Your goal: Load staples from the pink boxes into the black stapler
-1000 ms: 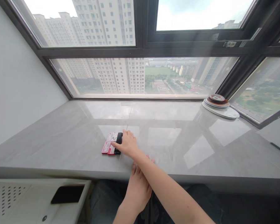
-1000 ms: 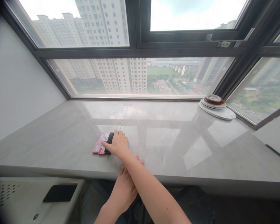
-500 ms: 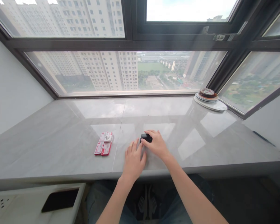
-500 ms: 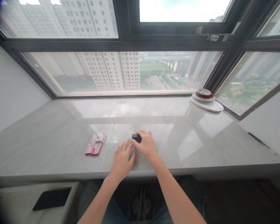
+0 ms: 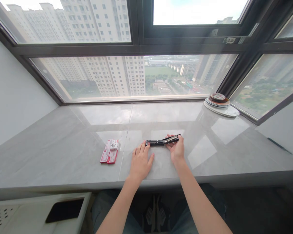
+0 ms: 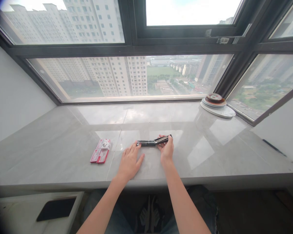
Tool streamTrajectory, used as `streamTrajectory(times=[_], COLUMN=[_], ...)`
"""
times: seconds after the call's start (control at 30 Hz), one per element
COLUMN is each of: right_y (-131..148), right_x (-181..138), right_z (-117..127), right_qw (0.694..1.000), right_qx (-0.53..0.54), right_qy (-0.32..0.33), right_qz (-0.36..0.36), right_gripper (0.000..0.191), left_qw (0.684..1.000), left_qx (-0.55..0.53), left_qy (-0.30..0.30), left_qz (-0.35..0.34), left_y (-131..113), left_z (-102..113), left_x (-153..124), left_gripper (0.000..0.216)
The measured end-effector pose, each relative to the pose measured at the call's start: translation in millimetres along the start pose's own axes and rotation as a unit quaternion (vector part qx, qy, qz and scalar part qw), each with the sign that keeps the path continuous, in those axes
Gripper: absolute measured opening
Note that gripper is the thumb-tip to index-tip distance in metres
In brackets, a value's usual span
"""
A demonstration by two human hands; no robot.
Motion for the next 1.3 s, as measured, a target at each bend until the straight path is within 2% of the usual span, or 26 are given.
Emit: streamTrajectory(times=[0.07, 0.13, 0.27, 0.33, 0.43, 0.5, 0.63, 0.7, 0.8, 0.87, 1.03, 1.1, 1.2, 1.3], right_y=[1, 6, 19, 21, 17, 13, 2, -2, 0, 5, 25, 36, 52, 50], right_x=[-3, -13, -44, -56, -67, -71, -79, -78, -64, -49, -20, -18, -30, -48], right_z=[15, 32, 69, 81, 84, 75, 45, 32, 26, 31, 57, 58, 35, -3], right_qw=[0.998, 0.995, 0.991, 0.982, 0.947, 0.914, 0.853, 0.843, 0.845, 0.842, 0.814, 0.796, 0.756, 0.695], right_qx=[0.022, 0.014, -0.058, -0.129, -0.261, -0.337, -0.398, -0.4, -0.422, -0.445, -0.521, -0.554, -0.575, -0.587], right_qy=[0.04, 0.071, 0.095, 0.116, 0.171, 0.22, 0.331, 0.352, 0.324, 0.303, 0.257, 0.231, 0.23, 0.303], right_qz=[-0.051, -0.065, -0.068, -0.073, -0.072, -0.054, -0.06, -0.079, -0.058, -0.03, 0.022, 0.08, 0.212, 0.284], right_gripper=[0.038, 0.036, 0.045, 0.049, 0.054, 0.054, 0.048, 0.046, 0.044, 0.043, 0.041, 0.036, 0.027, 0.016], left_qw=[1.0, 0.999, 0.972, 0.962, 0.976, 0.99, 0.991, 0.981, 0.971, 0.969, 0.97, 0.971, 0.972, 0.974], left_qx=[0.002, 0.023, 0.123, 0.152, 0.113, 0.042, -0.118, -0.176, -0.224, -0.236, -0.236, -0.233, -0.228, -0.222], left_qy=[-0.005, -0.035, -0.135, -0.13, -0.076, -0.04, 0.04, 0.067, 0.073, 0.064, 0.046, 0.044, 0.044, 0.043], left_qz=[-0.002, 0.018, 0.15, 0.188, 0.169, 0.132, 0.055, 0.038, 0.031, 0.025, 0.03, 0.029, 0.025, 0.024], left_y=[2, 12, 61, 84, 95, 84, 29, 4, -16, -17, -4, -2, -3, -4], left_z=[6, 20, 64, 80, 89, 86, 59, 41, 20, 13, 13, 14, 14, 14], left_x=[-1, -5, -35, -56, -75, -74, -48, -30, -11, -5, -7, -10, -11, -11], left_gripper=[0.042, 0.039, 0.047, 0.048, 0.044, 0.04, 0.041, 0.047, 0.054, 0.056, 0.042, 0.048, 0.054, 0.051])
Point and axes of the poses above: each hand's wrist, its own x-axis towards the middle knuckle, its own z-axis out of the back of the hand, y = z × x, the point moved 5 cm from there along x, towards the middle knuckle, and after that the axes turned 9 degrees about -y, right-handed, at the moved point
